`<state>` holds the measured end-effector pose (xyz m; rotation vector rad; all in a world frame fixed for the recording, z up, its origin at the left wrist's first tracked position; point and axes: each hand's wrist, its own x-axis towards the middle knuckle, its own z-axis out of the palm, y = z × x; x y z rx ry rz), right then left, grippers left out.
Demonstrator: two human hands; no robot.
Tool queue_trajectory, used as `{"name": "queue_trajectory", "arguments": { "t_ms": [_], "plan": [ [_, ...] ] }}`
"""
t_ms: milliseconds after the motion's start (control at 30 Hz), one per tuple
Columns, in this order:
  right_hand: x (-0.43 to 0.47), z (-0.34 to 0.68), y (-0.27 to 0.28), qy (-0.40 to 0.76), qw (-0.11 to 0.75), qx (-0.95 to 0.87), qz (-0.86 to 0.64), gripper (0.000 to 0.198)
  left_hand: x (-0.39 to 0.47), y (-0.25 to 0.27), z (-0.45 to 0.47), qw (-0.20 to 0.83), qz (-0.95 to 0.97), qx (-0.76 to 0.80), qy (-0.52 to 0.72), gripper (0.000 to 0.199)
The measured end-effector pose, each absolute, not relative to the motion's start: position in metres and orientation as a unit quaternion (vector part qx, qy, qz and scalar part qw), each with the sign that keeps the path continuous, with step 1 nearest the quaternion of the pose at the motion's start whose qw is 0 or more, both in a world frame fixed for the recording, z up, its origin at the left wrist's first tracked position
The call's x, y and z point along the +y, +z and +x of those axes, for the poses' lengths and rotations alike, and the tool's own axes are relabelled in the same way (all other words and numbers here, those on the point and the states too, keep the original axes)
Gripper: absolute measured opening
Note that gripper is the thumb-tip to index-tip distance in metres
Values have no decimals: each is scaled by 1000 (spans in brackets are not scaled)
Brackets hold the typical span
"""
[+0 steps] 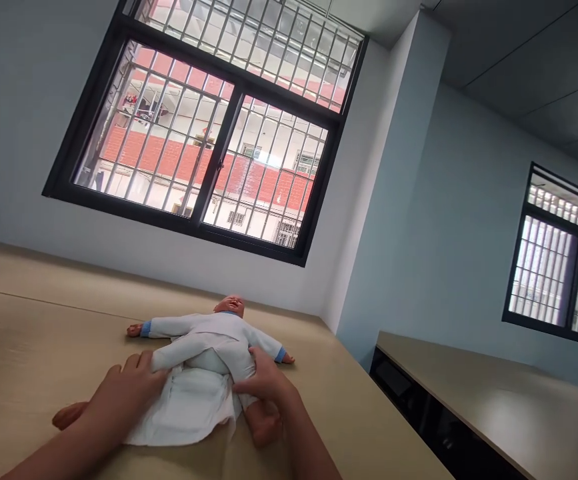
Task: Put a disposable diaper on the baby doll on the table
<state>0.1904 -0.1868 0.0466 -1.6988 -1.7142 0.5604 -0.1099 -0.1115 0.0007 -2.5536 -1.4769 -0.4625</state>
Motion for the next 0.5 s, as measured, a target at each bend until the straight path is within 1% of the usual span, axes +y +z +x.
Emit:
{"name": "queue_trajectory", "arguments": {
  "t_ms": [33,67,100,200,300,333,400,467,500],
  "plan": [
    [-189,189,49,195,306,-671,-647,100,-108,-4,-109,114,-846,-497,-154,54],
    [-192,187,52,171,298,-689,-638,108,-106,-7,-108,141,-845,-492,-158,56],
    [-194,184,54,151,289,-708,-627,111,-103,-9,-106,150,-849,-478,-168,58],
    [-199,176,60,110,221,-759,-603,115,-96,-10,-104,96,-877,-421,-211,62],
    [-199,170,61,83,146,-783,-599,119,-87,-5,-100,44,-892,-387,-230,52],
    [-198,169,61,77,133,-786,-599,119,-84,-3,-98,32,-894,-383,-232,46],
    [-196,168,62,70,123,-790,-597,111,-77,0,-95,-1,-895,-375,-242,33],
    [-194,169,63,79,117,-794,-592,99,-69,3,-93,-64,-889,-367,-267,23],
    [-194,171,64,92,113,-796,-588,96,-66,5,-93,-103,-880,-366,-286,21]
  ]
}}
